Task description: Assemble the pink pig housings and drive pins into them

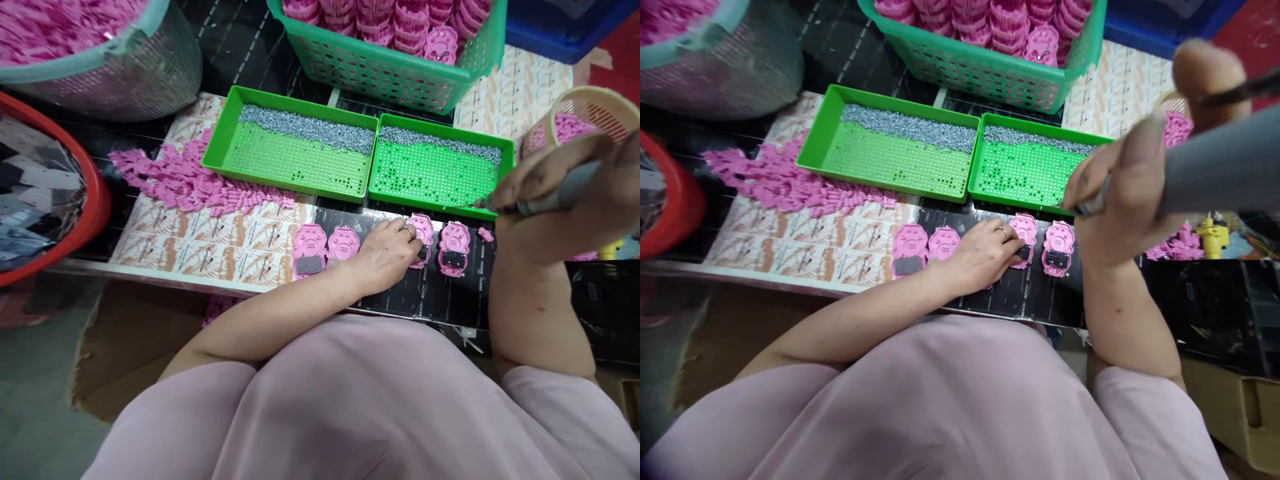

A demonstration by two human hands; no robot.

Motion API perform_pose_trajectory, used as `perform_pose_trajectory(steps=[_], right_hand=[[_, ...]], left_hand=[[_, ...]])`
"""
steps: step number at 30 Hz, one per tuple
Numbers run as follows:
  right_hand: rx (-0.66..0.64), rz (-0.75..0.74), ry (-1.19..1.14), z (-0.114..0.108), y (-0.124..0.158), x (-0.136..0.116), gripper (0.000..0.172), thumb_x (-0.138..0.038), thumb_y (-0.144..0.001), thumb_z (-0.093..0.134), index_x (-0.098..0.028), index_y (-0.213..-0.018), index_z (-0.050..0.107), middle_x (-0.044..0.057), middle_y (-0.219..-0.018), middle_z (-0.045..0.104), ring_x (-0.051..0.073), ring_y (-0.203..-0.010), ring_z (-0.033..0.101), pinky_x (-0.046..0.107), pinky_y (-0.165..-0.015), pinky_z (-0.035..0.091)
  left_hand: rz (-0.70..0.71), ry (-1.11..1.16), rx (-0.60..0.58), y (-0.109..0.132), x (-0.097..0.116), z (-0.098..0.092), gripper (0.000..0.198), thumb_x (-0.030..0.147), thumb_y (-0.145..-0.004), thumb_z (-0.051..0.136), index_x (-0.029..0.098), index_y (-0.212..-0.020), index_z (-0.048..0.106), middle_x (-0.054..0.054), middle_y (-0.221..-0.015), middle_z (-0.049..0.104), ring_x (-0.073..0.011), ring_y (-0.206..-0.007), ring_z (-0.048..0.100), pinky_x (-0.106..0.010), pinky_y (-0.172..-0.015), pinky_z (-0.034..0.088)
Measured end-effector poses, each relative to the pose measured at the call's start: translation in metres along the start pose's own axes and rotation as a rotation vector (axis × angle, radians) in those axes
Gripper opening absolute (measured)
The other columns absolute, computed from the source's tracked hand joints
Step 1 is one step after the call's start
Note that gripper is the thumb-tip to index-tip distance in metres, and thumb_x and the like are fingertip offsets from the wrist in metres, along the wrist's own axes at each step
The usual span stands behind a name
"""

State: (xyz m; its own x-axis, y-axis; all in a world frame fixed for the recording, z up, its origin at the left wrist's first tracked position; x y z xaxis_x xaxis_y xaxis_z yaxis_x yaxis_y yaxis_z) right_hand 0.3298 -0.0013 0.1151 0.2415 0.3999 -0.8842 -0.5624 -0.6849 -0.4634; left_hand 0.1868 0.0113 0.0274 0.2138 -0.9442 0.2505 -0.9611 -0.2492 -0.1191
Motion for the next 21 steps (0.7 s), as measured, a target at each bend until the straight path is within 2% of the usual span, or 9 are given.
perform_pose_trajectory(steps=[2,4,7,8,10,12,17,19,21], right_hand=[[0.011,-0.11,-0.084,0.003,0.021,-0.019,0.05,-0.052,-0.084,0.055,-0.024,-0.045,0.044,-0.005,-0.04,0.038,0.009,-0.034,0.043,0.023,-0.03,0.033],[-0.01,-0.133,-0.132,0.011,0.041,-0.027,0.037,-0.04,-0.083,0.06,-0.025,-0.051,0.051,-0.005,-0.04,0.036,0.01,-0.03,0.039,0.024,-0.026,0.031],[-0.035,-0.131,-0.14,0.019,0.059,-0.027,0.008,-0.035,-0.082,0.061,-0.031,-0.076,0.063,-0.008,-0.042,0.039,0.011,-0.027,0.034,0.024,-0.024,0.03],[-0.035,-0.131,-0.15,0.02,0.061,-0.026,0.006,-0.035,-0.082,0.061,-0.034,-0.088,0.063,-0.009,-0.042,0.04,0.011,-0.026,0.033,0.024,-0.024,0.03],[-0.04,-0.152,-0.186,0.019,0.062,-0.023,0.027,-0.033,-0.081,0.062,-0.039,-0.107,0.059,-0.011,-0.043,0.043,0.011,-0.025,0.032,0.024,-0.023,0.03],[-0.047,-0.173,-0.209,0.019,0.06,-0.021,0.035,-0.032,-0.081,0.061,-0.04,-0.114,0.056,-0.012,-0.044,0.044,0.011,-0.024,0.031,0.023,-0.023,0.03],[-0.105,-0.203,-0.227,0.022,0.059,-0.021,0.027,-0.028,-0.083,0.059,-0.039,-0.108,0.06,-0.011,-0.046,0.046,0.01,-0.027,0.034,0.023,-0.025,0.032],[-0.137,-0.211,-0.249,0.023,0.06,-0.023,0.018,-0.026,-0.084,0.059,-0.037,-0.097,0.064,-0.01,-0.047,0.046,0.009,-0.028,0.036,0.023,-0.026,0.031],[-0.161,-0.152,-0.232,0.024,0.061,-0.023,0.008,-0.028,-0.084,0.061,-0.033,-0.081,0.065,-0.008,-0.048,0.045,0.009,-0.031,0.038,0.025,-0.028,0.031]], left_hand=[[0.003,-0.005,0.001,0.0,0.001,0.0,0.017,0.021,-0.092,0.057,0.013,-0.101,0.069,-0.009,-0.1,0.068,-0.0242,-0.097,0.056,-0.036,-0.081,0.041],[0.004,-0.015,0.003,0.0,0.002,0.0,0.017,0.02,-0.092,0.057,0.013,-0.101,0.069,-0.009,-0.1,0.068,-0.0246,-0.098,0.056,-0.036,-0.081,0.04],[0.004,-0.032,-0.004,0.0,0.003,0.0,0.017,0.02,-0.092,0.056,0.013,-0.102,0.068,-0.009,-0.1,0.068,-0.0255,-0.099,0.056,-0.037,-0.08,0.041],[0.003,-0.037,-0.006,0.0,0.003,-0.001,0.017,0.02,-0.092,0.056,0.013,-0.102,0.068,-0.009,-0.1,0.068,-0.0257,-0.099,0.057,-0.037,-0.08,0.041],[0.006,-0.039,-0.009,0.0,0.004,-0.002,0.017,0.019,-0.092,0.056,0.012,-0.101,0.068,-0.01,-0.1,0.068,-0.0255,-0.098,0.057,-0.037,-0.08,0.041],[0.006,-0.037,-0.013,0.0,0.004,-0.002,0.016,0.018,-0.092,0.056,0.012,-0.101,0.068,-0.01,-0.1,0.068,-0.0252,-0.099,0.057,-0.037,-0.081,0.041],[0.004,-0.035,-0.005,0.0,0.003,0.0,0.017,0.018,-0.092,0.056,0.013,-0.102,0.069,-0.01,-0.1,0.068,-0.0258,-0.099,0.057,-0.037,-0.081,0.041],[0.007,-0.034,-0.001,0.0,0.003,0.0,0.017,0.018,-0.092,0.056,0.013,-0.101,0.069,-0.009,-0.099,0.068,-0.0254,-0.099,0.057,-0.036,-0.08,0.041],[0.003,-0.031,-0.005,-0.001,0.003,0.0,0.017,0.018,-0.092,0.056,0.013,-0.101,0.069,-0.009,-0.098,0.069,-0.0251,-0.099,0.057,-0.036,-0.081,0.041]])
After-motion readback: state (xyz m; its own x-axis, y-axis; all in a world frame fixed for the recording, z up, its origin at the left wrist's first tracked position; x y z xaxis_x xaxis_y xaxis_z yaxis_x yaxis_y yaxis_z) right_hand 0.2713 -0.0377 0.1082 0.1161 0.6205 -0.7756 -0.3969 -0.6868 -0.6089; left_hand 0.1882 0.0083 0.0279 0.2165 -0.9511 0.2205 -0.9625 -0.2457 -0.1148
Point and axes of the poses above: each hand's wrist, its own y-axis away from the middle knuckle, its own z-axis out of the palm, x = y × z, the point moved 6 cm from there along -y, towards the middle knuckle
